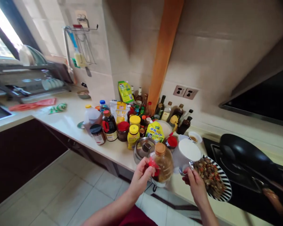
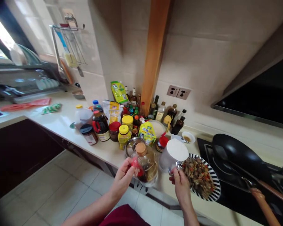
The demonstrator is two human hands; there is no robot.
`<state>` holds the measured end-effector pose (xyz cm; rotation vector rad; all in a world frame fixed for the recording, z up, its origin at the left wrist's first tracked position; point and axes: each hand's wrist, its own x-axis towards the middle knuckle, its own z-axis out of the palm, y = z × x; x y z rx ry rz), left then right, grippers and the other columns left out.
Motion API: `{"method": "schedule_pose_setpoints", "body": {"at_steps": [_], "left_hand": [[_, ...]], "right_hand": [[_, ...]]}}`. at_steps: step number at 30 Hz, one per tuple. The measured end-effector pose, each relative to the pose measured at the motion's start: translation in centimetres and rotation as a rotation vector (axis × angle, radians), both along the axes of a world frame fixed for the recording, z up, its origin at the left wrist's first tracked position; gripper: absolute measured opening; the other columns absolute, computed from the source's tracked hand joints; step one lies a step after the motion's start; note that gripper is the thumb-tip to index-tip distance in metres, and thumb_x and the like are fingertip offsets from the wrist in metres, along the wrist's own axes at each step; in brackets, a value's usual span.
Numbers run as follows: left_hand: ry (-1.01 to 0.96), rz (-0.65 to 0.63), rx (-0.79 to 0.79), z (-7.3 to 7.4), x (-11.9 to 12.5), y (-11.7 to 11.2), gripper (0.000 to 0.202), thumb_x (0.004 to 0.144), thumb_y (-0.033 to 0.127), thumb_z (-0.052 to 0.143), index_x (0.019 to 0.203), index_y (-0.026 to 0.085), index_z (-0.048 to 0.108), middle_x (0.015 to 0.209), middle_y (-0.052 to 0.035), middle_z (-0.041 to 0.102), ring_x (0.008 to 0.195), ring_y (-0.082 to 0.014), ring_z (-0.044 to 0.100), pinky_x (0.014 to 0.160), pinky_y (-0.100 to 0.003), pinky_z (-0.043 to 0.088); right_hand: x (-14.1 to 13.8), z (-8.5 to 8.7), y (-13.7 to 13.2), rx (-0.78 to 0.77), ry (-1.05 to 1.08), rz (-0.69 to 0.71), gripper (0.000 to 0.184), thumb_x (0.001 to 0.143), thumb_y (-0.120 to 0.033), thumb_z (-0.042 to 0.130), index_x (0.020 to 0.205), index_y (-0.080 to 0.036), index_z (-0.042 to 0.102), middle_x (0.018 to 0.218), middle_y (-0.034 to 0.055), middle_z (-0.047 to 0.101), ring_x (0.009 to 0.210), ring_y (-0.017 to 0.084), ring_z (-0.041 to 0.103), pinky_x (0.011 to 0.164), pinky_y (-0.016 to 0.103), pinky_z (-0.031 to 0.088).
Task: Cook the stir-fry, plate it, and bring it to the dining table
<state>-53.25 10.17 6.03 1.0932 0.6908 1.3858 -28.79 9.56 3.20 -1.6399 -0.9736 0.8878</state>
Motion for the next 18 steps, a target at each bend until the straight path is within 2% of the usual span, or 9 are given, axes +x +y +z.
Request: {"method": "schedule_pose_setpoints", "body": {"at_steps": [4,9,13,18], "left_hand": [[0.117,0.084,0.042,-0.1,3.4,1.3,0.025,0.088,0.041,0.051,0.078,0.019,0.048,0.066,0.0027,0.049,0.062,-0.0106,0.045,0.062,-0.023,0.038],[0.257,0.162,0.098,-1.3,6.7,3.6,0.024,0.088,0.04,0.05,0.076,0.019,0.046,0.064,0.0037,0.046,0.059,-0.0102,0.042,0.058,-0.022,0.036],[0.287,0.22,0.118,-1.9,8.5,5.1,0.025,0.088,0.04,0.049,0.075,0.019,0.046,0.064,0.004,0.044,0.059,-0.0103,0.04,0.058,-0.021,0.035],[0.331,0.304,0.144,-2.3,10.0,6.2,0.023,0.088,0.039,0.049,0.076,0.019,0.05,0.071,0.0022,0.049,0.067,-0.0121,0.046,0.066,-0.022,0.039]], "right_hand": [[0.5,0.2,-0.4,0.029,0.006,0.016,0.055,0.067,-0.073,0.055,0.073,-0.019,0.06,0.072,0.0045,0.066,0.057,0.018,0.062,0.052,0.029,0.049],[1.5,0.3,-0.9,0.021,-0.025,0.013,0.059,0.067,-0.075,0.052,0.078,-0.018,0.061,0.069,0.0049,0.066,0.056,0.019,0.062,0.05,0.029,0.049],[2.2,0.5,-1.1,0.021,-0.039,0.015,0.058,0.068,-0.074,0.051,0.077,-0.018,0.062,0.067,0.0045,0.066,0.055,0.018,0.061,0.05,0.029,0.048],[2.0,1.1,-0.8,0.039,-0.017,0.017,0.058,0.066,-0.075,0.05,0.07,-0.019,0.061,0.064,0.0037,0.064,0.053,0.018,0.06,0.048,0.028,0.046]]}}
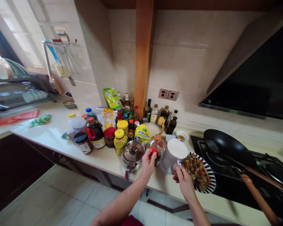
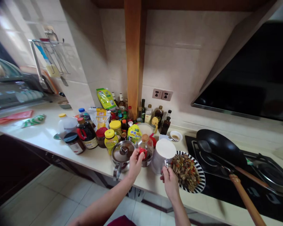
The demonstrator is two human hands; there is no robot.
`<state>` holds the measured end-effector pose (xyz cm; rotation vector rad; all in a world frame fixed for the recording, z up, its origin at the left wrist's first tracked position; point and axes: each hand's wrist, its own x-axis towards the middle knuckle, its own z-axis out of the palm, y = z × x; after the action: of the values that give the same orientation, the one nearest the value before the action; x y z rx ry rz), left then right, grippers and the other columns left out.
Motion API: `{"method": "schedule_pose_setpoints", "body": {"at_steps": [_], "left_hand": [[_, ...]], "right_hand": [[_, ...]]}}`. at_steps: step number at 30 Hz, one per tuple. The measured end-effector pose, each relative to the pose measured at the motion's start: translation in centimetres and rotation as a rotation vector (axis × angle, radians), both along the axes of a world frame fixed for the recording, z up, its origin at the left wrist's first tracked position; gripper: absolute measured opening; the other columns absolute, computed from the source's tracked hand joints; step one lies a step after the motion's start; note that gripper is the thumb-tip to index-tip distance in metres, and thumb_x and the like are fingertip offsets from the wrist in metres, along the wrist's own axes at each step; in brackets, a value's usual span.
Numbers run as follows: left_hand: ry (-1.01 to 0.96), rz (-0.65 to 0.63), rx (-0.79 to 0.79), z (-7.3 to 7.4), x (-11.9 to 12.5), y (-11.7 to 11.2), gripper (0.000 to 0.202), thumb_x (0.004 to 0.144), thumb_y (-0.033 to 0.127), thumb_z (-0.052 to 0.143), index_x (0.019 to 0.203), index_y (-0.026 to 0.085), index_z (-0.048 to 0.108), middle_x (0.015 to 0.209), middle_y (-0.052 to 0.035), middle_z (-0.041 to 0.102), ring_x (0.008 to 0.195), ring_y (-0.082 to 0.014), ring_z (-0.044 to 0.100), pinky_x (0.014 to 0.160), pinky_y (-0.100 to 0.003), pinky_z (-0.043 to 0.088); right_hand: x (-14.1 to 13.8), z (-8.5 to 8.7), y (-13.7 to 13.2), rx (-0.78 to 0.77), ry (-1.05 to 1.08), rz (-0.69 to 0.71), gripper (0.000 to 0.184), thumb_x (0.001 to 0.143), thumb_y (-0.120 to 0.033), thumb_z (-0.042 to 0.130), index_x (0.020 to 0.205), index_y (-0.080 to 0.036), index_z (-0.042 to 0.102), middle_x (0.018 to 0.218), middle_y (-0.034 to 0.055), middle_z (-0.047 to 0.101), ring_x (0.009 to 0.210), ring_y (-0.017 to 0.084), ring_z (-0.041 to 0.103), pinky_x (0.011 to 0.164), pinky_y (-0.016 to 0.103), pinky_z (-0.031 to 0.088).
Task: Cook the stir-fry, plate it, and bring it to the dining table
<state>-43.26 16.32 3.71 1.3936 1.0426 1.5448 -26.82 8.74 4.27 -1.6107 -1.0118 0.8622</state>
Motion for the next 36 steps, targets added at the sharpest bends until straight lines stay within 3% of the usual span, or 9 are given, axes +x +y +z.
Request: {"method": "schedule_pose_setpoints", "body": {"at_steps": [11,21,27,33,36], "left_hand": [[0.168,0.051,-0.003,-0.3,-0.1,1.5,0.021,0.083,0.036,0.056,0.072,0.018,0.056,0.066,0.0019,0.054,0.064,-0.0129,0.049,0.065,-0.023,0.04],[0.227,-0.027,-0.01,-1.1,-1.5,0.8,0.02,0.084,0.031,0.054,0.099,0.017,0.058,0.083,-0.0039,0.065,0.076,-0.0166,0.061,0.073,-0.028,0.048],[0.242,-0.011,0.022,-1.1,-2.0,0.4,0.023,0.084,0.032,0.053,0.1,0.016,0.057,0.091,-0.0084,0.065,0.082,-0.0189,0.063,0.078,-0.033,0.052],[0.304,-0.019,0.057,-0.4,-4.5,-1.0,0.034,0.082,0.043,0.055,0.105,0.018,0.061,0.106,-0.0101,0.066,0.096,-0.0221,0.064,0.083,-0.035,0.053],[0.342,-0.001,-0.073,-0.4,-6.4,-2.5,0.047,0.067,0.063,0.062,0.082,0.02,0.068,0.103,-0.0076,0.07,0.092,-0.0257,0.066,0.085,-0.038,0.054]], "right_hand": [[-0.7,-0.3,1.1,0.033,0.022,0.012,0.058,0.069,-0.076,0.049,0.07,-0.019,0.058,0.066,0.0028,0.062,0.052,0.016,0.057,0.047,0.028,0.043],[-0.7,-0.3,2.3,0.024,-0.022,0.024,0.057,0.072,-0.076,0.045,0.071,-0.02,0.056,0.069,0.0027,0.061,0.051,0.015,0.054,0.047,0.027,0.041],[-1.5,-1.2,3.0,0.039,-0.06,-0.02,0.054,0.074,-0.074,0.04,0.07,-0.021,0.053,0.062,0.0023,0.06,0.05,0.016,0.053,0.047,0.028,0.04],[-2.8,-0.6,2.4,0.071,-0.059,-0.064,0.039,0.082,-0.056,0.041,0.077,-0.02,0.055,0.066,0.0017,0.06,0.053,0.016,0.056,0.047,0.026,0.043],[-3.8,0.0,1.6,0.123,-0.065,-0.108,0.025,0.08,-0.039,0.051,0.095,-0.02,0.057,0.084,0.0019,0.065,0.06,0.014,0.059,0.048,0.023,0.045]]}}
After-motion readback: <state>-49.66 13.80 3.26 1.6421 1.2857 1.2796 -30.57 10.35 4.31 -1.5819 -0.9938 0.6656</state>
